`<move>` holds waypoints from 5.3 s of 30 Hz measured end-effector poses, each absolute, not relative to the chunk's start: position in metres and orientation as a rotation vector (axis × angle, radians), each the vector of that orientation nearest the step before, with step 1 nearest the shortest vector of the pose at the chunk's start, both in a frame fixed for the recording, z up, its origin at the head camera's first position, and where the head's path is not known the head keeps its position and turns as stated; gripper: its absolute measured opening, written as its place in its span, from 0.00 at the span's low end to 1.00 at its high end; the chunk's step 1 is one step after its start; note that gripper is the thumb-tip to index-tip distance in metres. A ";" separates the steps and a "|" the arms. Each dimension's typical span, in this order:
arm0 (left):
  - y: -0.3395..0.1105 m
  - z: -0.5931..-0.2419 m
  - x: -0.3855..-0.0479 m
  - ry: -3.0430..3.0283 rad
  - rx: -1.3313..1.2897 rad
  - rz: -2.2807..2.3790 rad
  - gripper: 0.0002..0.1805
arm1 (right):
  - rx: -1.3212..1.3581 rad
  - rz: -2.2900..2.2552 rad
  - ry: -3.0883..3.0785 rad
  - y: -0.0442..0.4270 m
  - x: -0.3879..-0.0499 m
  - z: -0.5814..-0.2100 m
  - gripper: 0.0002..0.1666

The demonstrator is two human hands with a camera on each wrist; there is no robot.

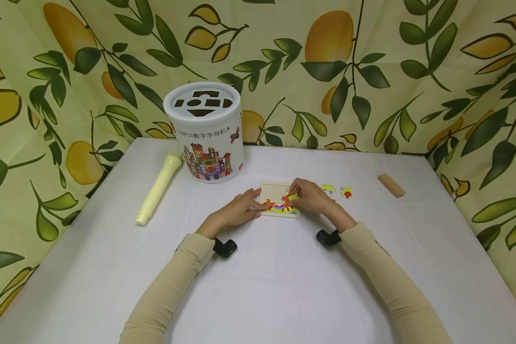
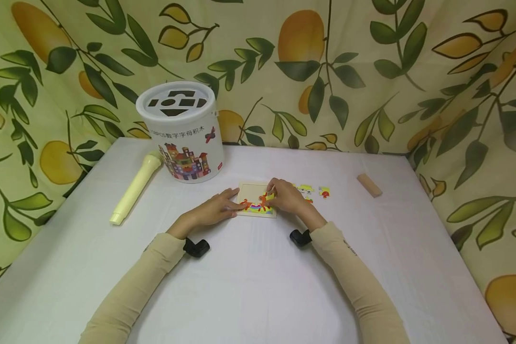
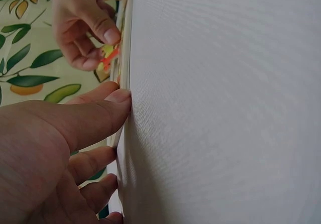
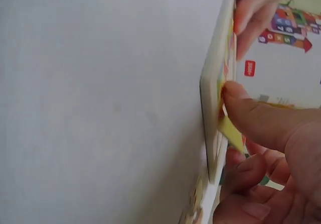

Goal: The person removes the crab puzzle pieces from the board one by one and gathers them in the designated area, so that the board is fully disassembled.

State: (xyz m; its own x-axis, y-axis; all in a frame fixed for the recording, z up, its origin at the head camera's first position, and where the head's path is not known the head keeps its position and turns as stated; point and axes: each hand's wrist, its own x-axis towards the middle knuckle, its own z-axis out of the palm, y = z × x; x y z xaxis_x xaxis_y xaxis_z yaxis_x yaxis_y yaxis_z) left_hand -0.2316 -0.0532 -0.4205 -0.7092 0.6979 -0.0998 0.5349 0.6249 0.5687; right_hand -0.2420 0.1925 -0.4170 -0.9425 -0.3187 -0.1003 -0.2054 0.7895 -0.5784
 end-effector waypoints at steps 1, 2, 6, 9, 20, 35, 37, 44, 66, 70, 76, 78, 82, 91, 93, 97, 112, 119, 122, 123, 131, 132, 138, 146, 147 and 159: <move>-0.053 -0.420 -0.231 2.539 0.986 0.737 0.18 | -0.415 -0.881 2.785 0.194 -0.241 -0.417 0.17; -0.054 -0.420 -0.231 2.539 0.984 0.733 0.18 | -0.418 -0.898 2.781 0.196 -0.241 -0.417 0.15; -0.054 -0.420 -0.232 2.540 0.976 0.725 0.18 | -0.460 -0.940 2.792 0.202 -0.240 -0.418 0.08; -0.054 -0.419 -0.233 2.537 0.999 0.739 0.19 | -0.481 -0.945 2.806 0.203 -0.241 -0.418 0.11; -0.051 -0.421 -0.234 2.527 0.955 0.719 0.19 | -0.355 -0.794 2.788 0.200 -0.244 -0.416 0.15; -0.051 -0.420 -0.233 2.521 0.966 0.722 0.19 | -0.429 -1.013 2.833 0.202 -0.243 -0.416 0.04; -0.051 -0.420 -0.233 2.523 0.969 0.721 0.19 | -0.428 -1.022 2.835 0.203 -0.243 -0.416 0.04; -0.051 -0.420 -0.233 2.520 0.952 0.723 0.19 | -0.352 -1.105 2.792 0.212 -0.243 -0.416 0.05; -0.053 -0.422 -0.233 2.513 0.997 0.750 0.19 | 0.182 -1.099 2.663 0.331 -0.212 -0.411 0.19; -0.053 -0.422 -0.233 2.505 1.001 0.778 0.20 | 0.221 -1.063 2.630 0.339 -0.211 -0.417 0.20; -0.053 -0.424 -0.234 2.504 1.003 0.788 0.20 | 0.257 -1.010 2.645 0.337 -0.212 -0.419 0.20; -0.053 -0.424 -0.234 2.506 1.002 0.789 0.20 | 0.252 -0.989 2.655 0.335 -0.212 -0.417 0.20; -0.054 -0.424 -0.233 2.514 1.004 0.781 0.20 | 0.239 -0.959 2.670 0.333 -0.210 -0.414 0.19; -0.053 -0.425 -0.232 2.576 1.027 0.743 0.19 | 0.108 -0.986 2.710 0.319 -0.213 -0.407 0.19; -0.052 -0.425 -0.232 2.598 1.041 0.729 0.18 | 0.033 -1.007 2.698 0.306 -0.216 -0.404 0.19; -0.050 -0.424 -0.231 2.618 1.059 0.708 0.17 | -0.116 -1.038 2.635 0.268 -0.223 -0.401 0.17; -0.051 -0.422 -0.232 2.661 0.983 0.714 0.28 | -0.411 -0.967 2.603 0.149 -0.241 -0.412 0.13; -0.052 -0.422 -0.232 2.679 0.974 0.716 0.27 | -0.461 -0.962 2.655 0.144 -0.239 -0.416 0.11; -0.052 -0.422 -0.232 2.684 0.967 0.723 0.27 | -0.482 -0.977 2.664 0.143 -0.239 -0.418 0.11; -0.052 -0.422 -0.232 2.683 0.965 0.729 0.27 | -0.485 -0.980 2.666 0.143 -0.238 -0.419 0.11; -0.052 -0.423 -0.232 2.673 0.934 0.762 0.26 | -0.448 -0.982 2.667 0.141 -0.238 -0.421 0.13; -0.052 -0.423 -0.233 2.673 0.935 0.763 0.26 | -0.437 -0.987 2.666 0.141 -0.238 -0.421 0.13; -0.052 -0.421 -0.233 2.672 0.948 0.766 0.27 | -0.384 -1.065 2.646 0.141 -0.239 -0.425 0.09; -0.051 -0.420 -0.234 2.667 0.954 0.764 0.26 | -0.397 -1.136 2.652 0.144 -0.236 -0.424 0.08; -0.051 -0.421 -0.234 2.667 0.951 0.763 0.26 | -0.405 -1.135 2.659 0.144 -0.236 -0.424 0.08; -0.051 -0.422 -0.231 2.657 0.915 0.776 0.26 | -0.403 -1.277 2.626 0.161 -0.236 -0.415 0.07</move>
